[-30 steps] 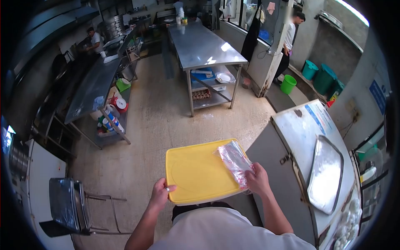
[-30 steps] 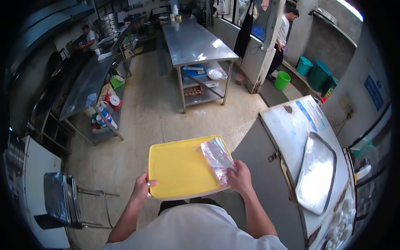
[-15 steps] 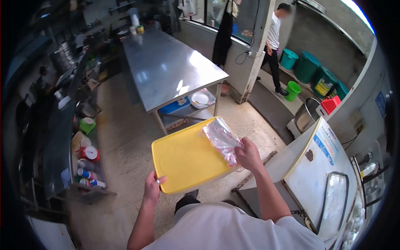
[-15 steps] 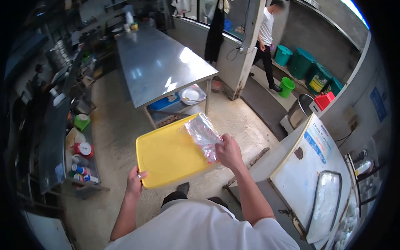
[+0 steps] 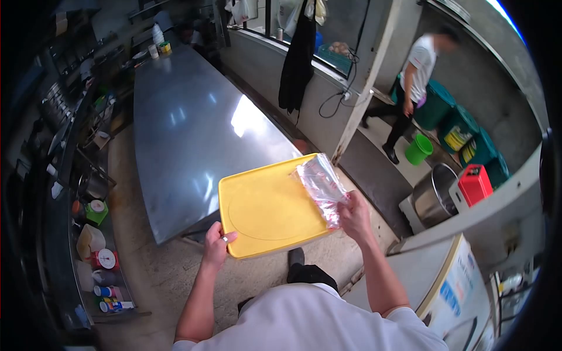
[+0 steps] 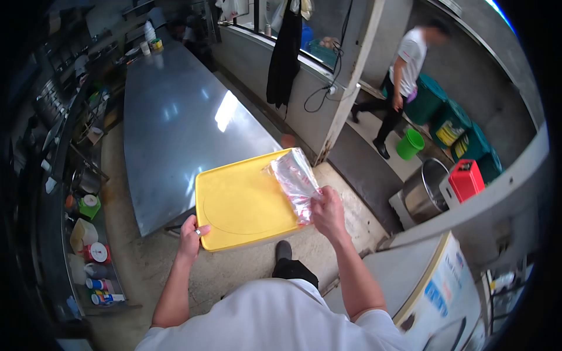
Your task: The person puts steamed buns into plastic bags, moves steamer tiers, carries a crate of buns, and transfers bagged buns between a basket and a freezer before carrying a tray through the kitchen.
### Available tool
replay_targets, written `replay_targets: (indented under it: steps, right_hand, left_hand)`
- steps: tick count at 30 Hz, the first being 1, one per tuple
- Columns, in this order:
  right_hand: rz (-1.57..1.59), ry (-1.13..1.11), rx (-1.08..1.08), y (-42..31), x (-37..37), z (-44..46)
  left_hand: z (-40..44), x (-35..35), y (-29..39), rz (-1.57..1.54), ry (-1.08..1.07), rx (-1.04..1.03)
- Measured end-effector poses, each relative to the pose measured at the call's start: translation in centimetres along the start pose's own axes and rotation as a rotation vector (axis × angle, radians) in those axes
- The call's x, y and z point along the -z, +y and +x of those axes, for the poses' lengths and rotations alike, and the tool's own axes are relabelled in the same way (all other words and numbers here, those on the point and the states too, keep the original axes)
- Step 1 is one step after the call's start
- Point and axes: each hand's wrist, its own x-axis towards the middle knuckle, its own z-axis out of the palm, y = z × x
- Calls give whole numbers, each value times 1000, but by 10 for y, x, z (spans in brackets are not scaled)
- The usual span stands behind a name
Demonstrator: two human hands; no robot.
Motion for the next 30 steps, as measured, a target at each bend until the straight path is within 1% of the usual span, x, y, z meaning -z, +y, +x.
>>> replay_targets:
  steps: [1,3,4,7,8,9,10,11,12,13,17,19,20,23,24,27,28,30]
  right_hand:
    - [39,-51,-9,8,-7,35]
    - [4,-143,-3,6,-20,96]
    - [-13,-167,40,0,-26,124]
    - [-22,-279,40,-1,-57,205]
    - [-41,-306,59,-3,-67,229]
    - [-86,-277,169,-1,-82,252]
    - [-128,-303,179,4,-93,276]
    - [-170,-331,184,-3,-99,294]
    - [-162,-382,120,-10,-106,312]
    - [-157,-412,106,-5,-116,327]
    - [-162,-478,135,-2,-160,416]
    - [-165,-519,140,-15,-174,454]
    - [-239,-529,207,-22,-181,475]
    - [-203,-290,575,-43,-207,529]
    - [-187,-355,557,-49,-212,548]
    - [139,-671,204,-77,-222,588]
    - [191,-689,295,-75,-230,599]
    - [265,-795,299,-72,-244,613]
  left_hand:
    - [21,-11,2,17,44,-11]
    - [61,-30,5,27,128,-21]
    - [79,-36,5,20,170,-13]
    - [121,-51,7,-43,276,32]
    - [137,-51,2,-37,305,45]
    - [153,-52,1,-31,331,57]
    - [168,-54,-2,-42,352,78]
    - [187,-60,0,-44,367,55]
    - [203,-63,0,-43,376,41]
    - [215,-66,-4,-39,388,39]
    - [297,-66,-20,12,501,-28]
    - [332,-69,-12,-3,523,-28]
    - [350,-70,-13,9,554,-14]
    - [408,-81,-9,-22,615,-2]
    - [425,-85,-7,-45,633,-4]
    - [475,-92,2,-22,739,41]
    - [489,-91,3,62,771,64]
    - [510,-99,21,45,839,146]
